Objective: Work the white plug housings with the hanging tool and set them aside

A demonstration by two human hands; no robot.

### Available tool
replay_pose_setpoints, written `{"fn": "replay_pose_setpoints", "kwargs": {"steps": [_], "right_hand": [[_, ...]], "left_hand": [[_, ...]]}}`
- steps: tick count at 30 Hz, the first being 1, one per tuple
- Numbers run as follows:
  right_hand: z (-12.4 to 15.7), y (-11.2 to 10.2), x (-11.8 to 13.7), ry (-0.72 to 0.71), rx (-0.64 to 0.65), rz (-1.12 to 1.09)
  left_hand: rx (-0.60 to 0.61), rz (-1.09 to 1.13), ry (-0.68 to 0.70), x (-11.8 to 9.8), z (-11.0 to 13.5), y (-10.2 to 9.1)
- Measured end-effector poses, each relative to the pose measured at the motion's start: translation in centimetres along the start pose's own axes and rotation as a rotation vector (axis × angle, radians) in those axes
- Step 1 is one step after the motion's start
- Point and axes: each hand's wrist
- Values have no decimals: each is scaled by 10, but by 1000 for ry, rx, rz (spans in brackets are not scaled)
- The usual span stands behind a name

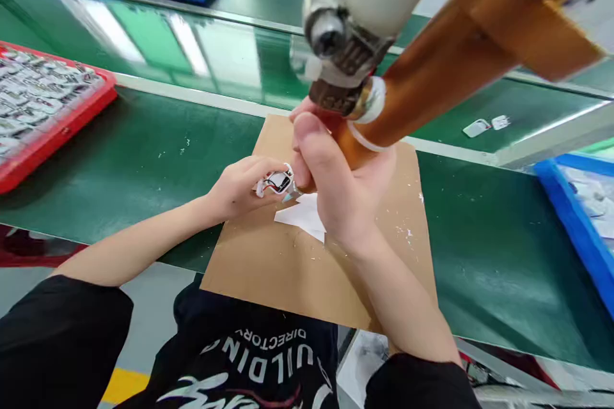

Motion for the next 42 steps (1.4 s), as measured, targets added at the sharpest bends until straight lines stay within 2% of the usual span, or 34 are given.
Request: {"fn": "replay_pose_setpoints", "kwargs": {"steps": [6, 13, 24, 30, 38, 42], "right_hand": [[-3, -5, -6, -52, 1, -11], [-2, 1, -5, -80, -10, 0], [0, 3, -4, -91, -10, 14], [-1, 2, -4, -90, 50, -60], [-2, 2, -3, -51, 56, -54], [-3, 2, -3, -65, 59, -42]], "left_hand": [[55, 18, 75, -1, 2, 4], [50, 54, 114, 0, 2, 2], [-25, 192, 84, 0, 4, 5], [62, 316, 8, 5, 3, 3], [112, 391, 66, 13, 3, 3], [107, 407, 49, 13, 3, 4]]}}
Point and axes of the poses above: each hand's wrist, its own z-axis away from the middle knuckle, its own y-axis out of the palm, x = y × z, and after that the axes turned 15 degrees about -x, right-handed
